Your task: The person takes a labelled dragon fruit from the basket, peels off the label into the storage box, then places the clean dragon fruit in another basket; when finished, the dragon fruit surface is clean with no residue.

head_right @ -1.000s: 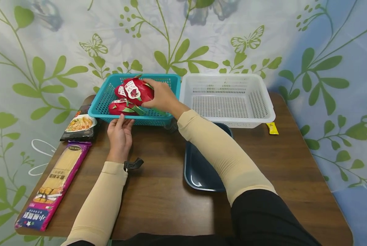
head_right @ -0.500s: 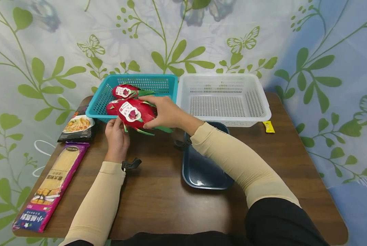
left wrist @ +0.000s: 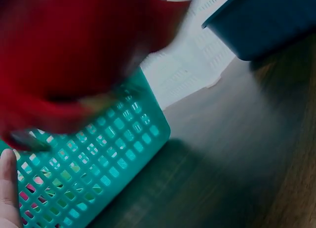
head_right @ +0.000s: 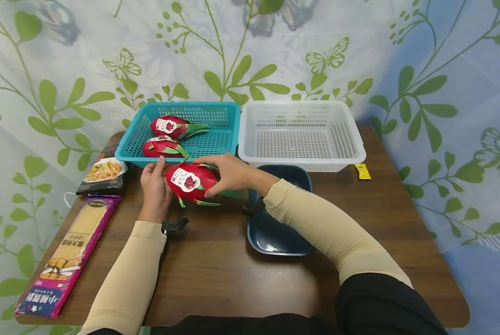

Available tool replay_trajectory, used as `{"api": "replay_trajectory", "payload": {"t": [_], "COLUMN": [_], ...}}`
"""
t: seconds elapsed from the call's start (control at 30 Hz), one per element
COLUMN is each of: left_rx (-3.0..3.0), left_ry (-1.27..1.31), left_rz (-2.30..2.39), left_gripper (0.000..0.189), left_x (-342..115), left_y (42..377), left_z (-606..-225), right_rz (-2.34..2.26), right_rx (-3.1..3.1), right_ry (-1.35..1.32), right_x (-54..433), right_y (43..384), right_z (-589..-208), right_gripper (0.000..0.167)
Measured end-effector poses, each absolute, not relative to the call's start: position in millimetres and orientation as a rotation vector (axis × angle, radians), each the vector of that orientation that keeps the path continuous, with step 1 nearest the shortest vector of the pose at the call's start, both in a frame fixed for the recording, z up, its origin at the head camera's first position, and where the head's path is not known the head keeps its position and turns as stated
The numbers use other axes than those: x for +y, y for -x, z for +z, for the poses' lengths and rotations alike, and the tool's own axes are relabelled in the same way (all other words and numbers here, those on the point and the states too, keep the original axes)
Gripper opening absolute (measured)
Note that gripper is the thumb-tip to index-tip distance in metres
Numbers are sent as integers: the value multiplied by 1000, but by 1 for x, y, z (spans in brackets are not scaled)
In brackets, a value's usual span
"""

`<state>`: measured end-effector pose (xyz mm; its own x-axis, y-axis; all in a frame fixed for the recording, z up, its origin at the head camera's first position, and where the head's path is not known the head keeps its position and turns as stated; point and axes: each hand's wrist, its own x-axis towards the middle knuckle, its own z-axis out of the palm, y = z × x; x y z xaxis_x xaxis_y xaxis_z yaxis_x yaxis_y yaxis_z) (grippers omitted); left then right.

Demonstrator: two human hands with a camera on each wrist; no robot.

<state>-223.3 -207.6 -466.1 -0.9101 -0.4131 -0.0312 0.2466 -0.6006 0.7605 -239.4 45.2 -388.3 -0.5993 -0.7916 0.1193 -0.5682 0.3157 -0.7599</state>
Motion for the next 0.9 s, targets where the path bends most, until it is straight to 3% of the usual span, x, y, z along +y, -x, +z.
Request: {"api": "replay_trajectory", "payload": {"t": [0.2,0.4,0.53,0.73,0.9], "left_rx": [-1114,-1316,-1725,-2012,-2337], "left_ry": [-275,-270,-48,634,652], "left_rz": [-2552,-2548,-2430,-2245,-2039], "left_gripper": [33,30,43,65,91], "left_x": [-207,-211,-217,-226,-217], "left_y": [222,208,193,184,179], "left_z": [-466,-471,-479,-491,-494], "right_rz": [-1081,-990,-942,-840,-686], "right_rx": [2271,2280,2279,2263,2302], "right_ry": [1221,1206,1195,1207,1269], "right_x": [49,49,49,52,54], "right_y": [236,239,242,245,244], "right_z": [-403,-414,-417,-414,-403], "right_gripper": [90,89,90,92,98]}}
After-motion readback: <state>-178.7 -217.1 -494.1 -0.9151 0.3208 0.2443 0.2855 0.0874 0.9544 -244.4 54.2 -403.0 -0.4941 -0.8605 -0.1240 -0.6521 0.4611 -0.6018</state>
